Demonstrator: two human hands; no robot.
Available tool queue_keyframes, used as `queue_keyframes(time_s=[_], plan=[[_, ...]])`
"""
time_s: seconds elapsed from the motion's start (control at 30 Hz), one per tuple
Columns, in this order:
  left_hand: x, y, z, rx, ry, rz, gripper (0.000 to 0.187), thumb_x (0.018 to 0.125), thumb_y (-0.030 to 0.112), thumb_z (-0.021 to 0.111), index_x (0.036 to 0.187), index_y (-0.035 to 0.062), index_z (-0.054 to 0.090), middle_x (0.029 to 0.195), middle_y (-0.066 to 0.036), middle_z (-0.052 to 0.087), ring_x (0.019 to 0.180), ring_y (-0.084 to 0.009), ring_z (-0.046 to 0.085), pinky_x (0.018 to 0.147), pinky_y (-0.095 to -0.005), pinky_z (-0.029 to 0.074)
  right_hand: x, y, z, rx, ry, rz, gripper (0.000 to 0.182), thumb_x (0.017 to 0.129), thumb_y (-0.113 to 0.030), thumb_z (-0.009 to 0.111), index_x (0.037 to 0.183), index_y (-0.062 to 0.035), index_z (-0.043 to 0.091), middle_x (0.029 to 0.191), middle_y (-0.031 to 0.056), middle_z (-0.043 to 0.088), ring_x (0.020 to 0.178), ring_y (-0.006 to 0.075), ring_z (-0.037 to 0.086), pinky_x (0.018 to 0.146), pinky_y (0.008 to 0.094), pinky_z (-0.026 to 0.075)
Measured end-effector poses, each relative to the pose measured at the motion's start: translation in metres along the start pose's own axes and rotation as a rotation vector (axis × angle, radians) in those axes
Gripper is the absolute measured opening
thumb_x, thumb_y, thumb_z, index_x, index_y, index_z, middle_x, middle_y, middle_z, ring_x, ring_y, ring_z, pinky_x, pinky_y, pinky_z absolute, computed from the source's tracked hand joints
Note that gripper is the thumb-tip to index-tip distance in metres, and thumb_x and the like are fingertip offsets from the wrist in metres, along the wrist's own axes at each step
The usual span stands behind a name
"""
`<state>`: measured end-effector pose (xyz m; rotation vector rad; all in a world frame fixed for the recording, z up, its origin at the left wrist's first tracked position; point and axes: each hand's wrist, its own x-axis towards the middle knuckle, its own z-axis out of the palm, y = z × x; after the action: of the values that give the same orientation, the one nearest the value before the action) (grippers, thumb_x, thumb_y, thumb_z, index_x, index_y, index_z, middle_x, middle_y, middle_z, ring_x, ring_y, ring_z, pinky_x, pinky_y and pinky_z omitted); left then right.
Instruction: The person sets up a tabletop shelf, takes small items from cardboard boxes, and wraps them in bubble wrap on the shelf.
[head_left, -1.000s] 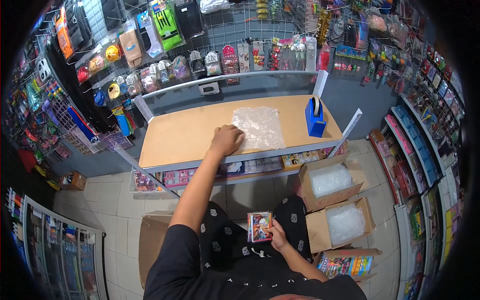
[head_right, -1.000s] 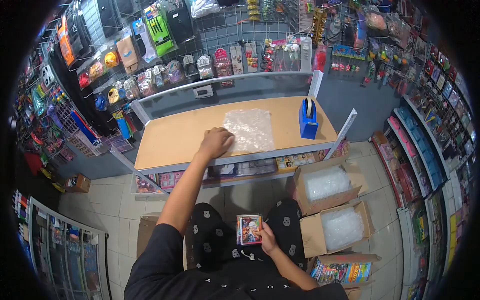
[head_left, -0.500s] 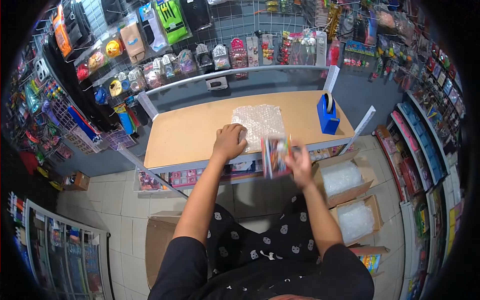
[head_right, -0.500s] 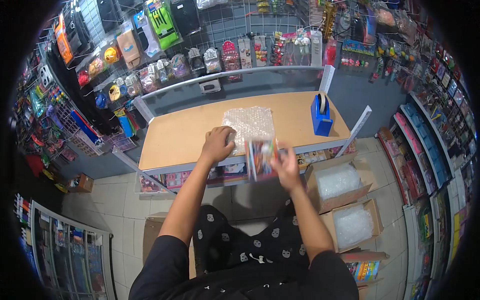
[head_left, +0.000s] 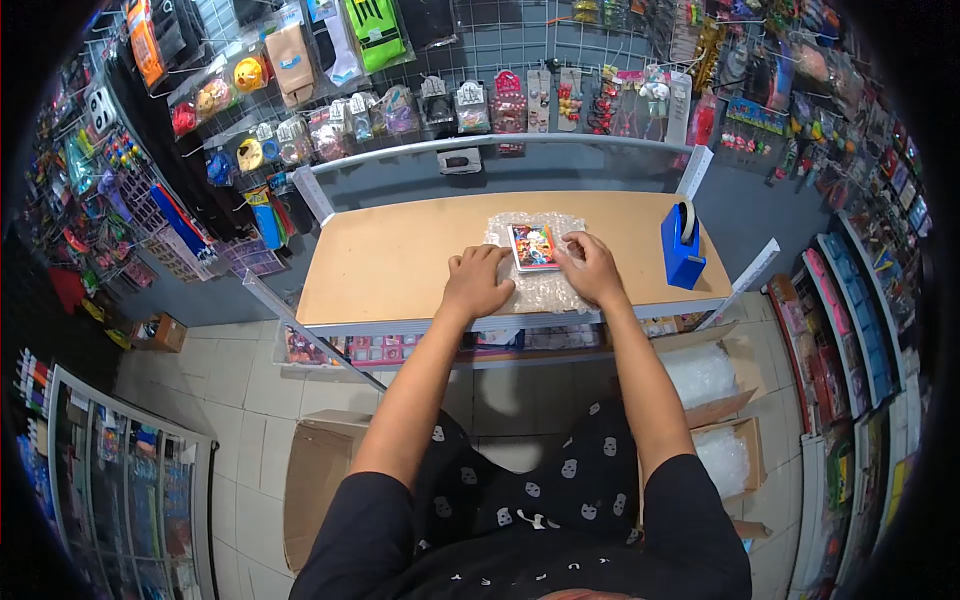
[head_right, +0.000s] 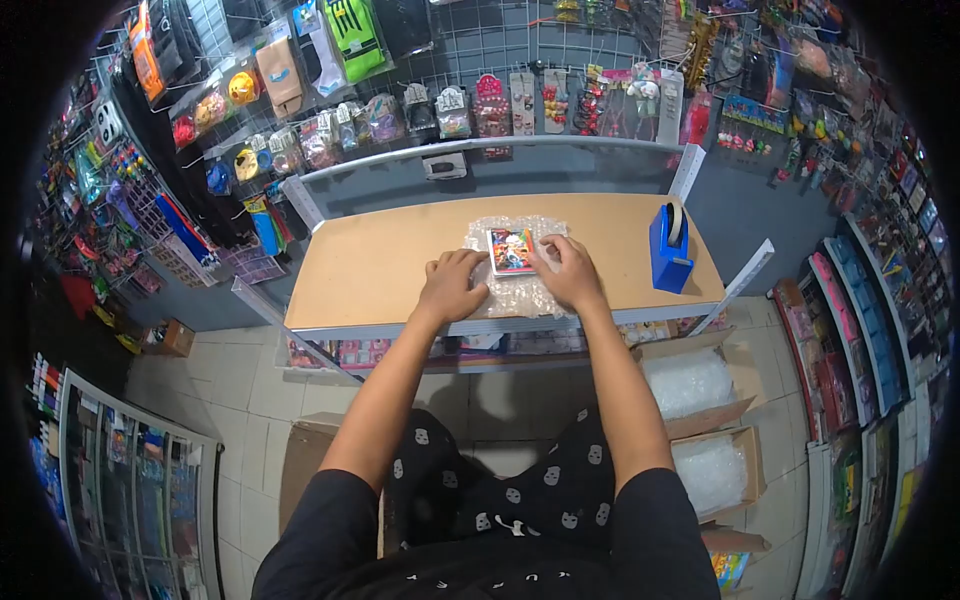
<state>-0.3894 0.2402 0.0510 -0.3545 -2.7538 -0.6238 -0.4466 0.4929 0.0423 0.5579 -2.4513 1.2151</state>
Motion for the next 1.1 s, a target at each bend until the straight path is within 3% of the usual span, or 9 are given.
queue_keyframes(time_s=[0.17,0.27,0.37,0.4,0.53,0.63,0.87,1.1], plan=[[0.014,0.013,-0.008,-0.038,-0.063,-0.159,0.059,0.094,0.058,0.059,0.136,0.0175,0.066,0.137,-0.009,0.061,0.131,-0.0305,0.050,0.110,-0.0514,0.031,-0.005,-0.012,-0.004,-0.248,-0.015,-0.069,0.048,0.080,-0.049,0.081,0.117,-0.0191,0.073,0.116,0.0087,0.072,0.112,0.0286,0.065,0.105,0.0437,0.042],[0.009,0.008,0.002,0.050,-0.023,-0.073,0.067,0.092,0.068,0.059,0.136,0.0181,0.067,0.139,-0.011,0.059,0.133,-0.0313,0.049,0.111,-0.0507,0.030,-0.005,-0.004,-0.005,-0.241,-0.041,-0.119,0.052,0.078,-0.052,0.081,0.117,-0.0192,0.074,0.117,0.0077,0.072,0.115,0.0271,0.064,0.106,0.0436,0.040],[0.006,0.009,0.003,0.105,0.024,-0.032,0.067,0.092,0.065,0.062,0.138,0.0177,0.065,0.144,-0.013,0.056,0.136,-0.0320,0.046,0.112,-0.0505,0.030,-0.002,-0.005,-0.008,-0.148,-0.128,0.052,0.054,0.076,-0.054,0.083,0.117,-0.0195,0.074,0.119,0.0054,0.073,0.120,0.0261,0.062,0.105,0.0422,0.040],[0.006,0.011,0.001,0.091,0.005,-0.040,0.069,0.089,0.066,0.065,0.138,0.0176,0.065,0.148,-0.013,0.053,0.140,-0.0325,0.044,0.113,-0.0506,0.029,-0.002,-0.009,-0.010,-0.133,-0.130,0.079,0.061,0.071,-0.058,0.085,0.117,-0.0196,0.074,0.121,0.0043,0.073,0.123,0.0257,0.059,0.107,0.0425,0.037],[0.006,0.006,0.004,0.069,0.038,-0.020,0.075,0.082,0.068,0.070,0.139,0.0195,0.064,0.151,-0.014,0.050,0.143,-0.0340,0.041,0.115,-0.0508,0.028,-0.009,-0.015,-0.011,-0.308,-0.047,-0.086,0.071,0.061,-0.062,0.089,0.117,-0.0209,0.074,0.122,0.0046,0.072,0.123,0.0267,0.060,0.107,0.0438,0.034],[0.005,0.007,0.003,0.108,0.002,-0.026,0.078,0.081,0.068,0.070,0.141,0.0177,0.064,0.152,-0.015,0.051,0.142,-0.0336,0.041,0.114,-0.0473,0.029,-0.008,-0.008,-0.008,-0.288,-0.057,-0.080,0.071,0.061,-0.062,0.089,0.118,-0.0214,0.074,0.124,0.0041,0.072,0.124,0.0265,0.059,0.107,0.0432,0.034],[0.004,0.008,0.001,0.090,0.017,-0.028,0.072,0.081,0.070,0.069,0.135,0.0215,0.070,0.152,-0.013,0.051,0.142,-0.0334,0.041,0.114,-0.0490,0.029,-0.007,-0.009,-0.011,-0.287,-0.114,-0.059,0.067,0.059,-0.062,0.089,0.111,-0.0213,0.077,0.122,0.0032,0.073,0.124,0.0253,0.059,0.107,0.0417,0.032],[0.004,0.006,0.005,0.073,0.053,-0.033,0.073,0.083,0.068,0.069,0.139,0.0204,0.065,0.152,-0.012,0.052,0.141,-0.0328,0.043,0.114,-0.0499,0.029,-0.007,-0.009,-0.010,-0.283,-0.085,-0.056,0.069,0.058,-0.064,0.090,0.110,-0.0211,0.077,0.120,0.0025,0.074,0.123,0.0249,0.059,0.107,0.0416,0.031]])
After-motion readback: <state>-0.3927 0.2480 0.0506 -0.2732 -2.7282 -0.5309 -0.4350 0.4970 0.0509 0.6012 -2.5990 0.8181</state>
